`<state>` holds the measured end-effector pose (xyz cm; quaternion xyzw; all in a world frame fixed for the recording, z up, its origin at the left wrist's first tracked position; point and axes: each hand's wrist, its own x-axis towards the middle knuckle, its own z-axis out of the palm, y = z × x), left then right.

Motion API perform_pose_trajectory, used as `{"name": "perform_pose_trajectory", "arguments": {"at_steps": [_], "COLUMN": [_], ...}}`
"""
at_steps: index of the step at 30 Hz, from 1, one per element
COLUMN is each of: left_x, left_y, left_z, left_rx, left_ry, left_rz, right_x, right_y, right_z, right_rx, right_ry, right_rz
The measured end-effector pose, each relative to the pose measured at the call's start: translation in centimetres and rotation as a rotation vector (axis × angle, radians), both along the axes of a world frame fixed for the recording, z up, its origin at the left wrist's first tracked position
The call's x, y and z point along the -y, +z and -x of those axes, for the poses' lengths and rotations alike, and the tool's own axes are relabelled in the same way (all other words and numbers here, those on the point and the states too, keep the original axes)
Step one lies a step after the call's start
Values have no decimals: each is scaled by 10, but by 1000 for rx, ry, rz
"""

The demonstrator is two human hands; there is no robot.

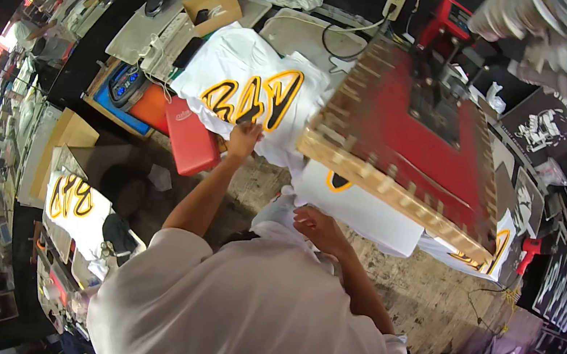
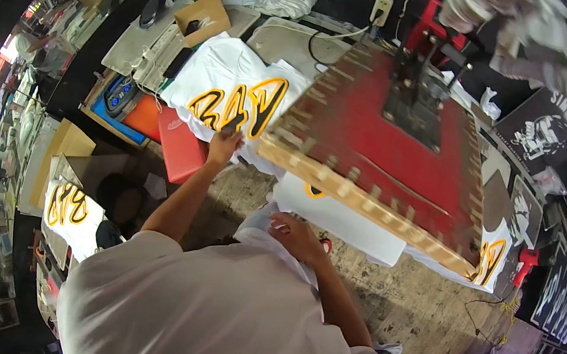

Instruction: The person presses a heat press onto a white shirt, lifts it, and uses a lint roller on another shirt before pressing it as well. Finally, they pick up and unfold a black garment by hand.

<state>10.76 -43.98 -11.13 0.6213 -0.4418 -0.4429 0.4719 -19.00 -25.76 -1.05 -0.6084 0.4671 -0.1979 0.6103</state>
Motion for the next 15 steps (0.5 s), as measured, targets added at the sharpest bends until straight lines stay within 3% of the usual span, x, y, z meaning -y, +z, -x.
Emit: {"name": "perform_pose_trajectory", "arguments": {"at_steps": [2,3,4,6,7,8,10,11,13,15], "left_x": [58,96,125,227,265,305,430,452,550,643], "left_y": [42,43,76,68,92,109,84,123,81,30], "left_z": [-8,-17,-18,-38,-41,-45,-70,-68,-87,-118], "left_rx": [212,99,206,284,499,504,790,1029,965,1314], "left_ry": [-84,-107,-126,-134,-146,-210,-352,-429,-196,-419], "left_rz": [56,84,250,248,296,301,304,151,168,176], "right_x": [25,38,49,74,86,98,118,121,135,147], "right_y": [15,13,9,3,2,1,-30,-40,-32,-44], "right_z": [-17,-25,-31,-49,-61,-72,-98,-110,-135,-157], "right_rx": [52,46,4,-42,-66,-90,-94,-103,-220,-341], "right_ry": [-31,-34,-42,-57,-79,-107,-199,-266,-301,-330], "right_rz": [35,39,54,65,7,-54,-90,-159,-193,-192]}}
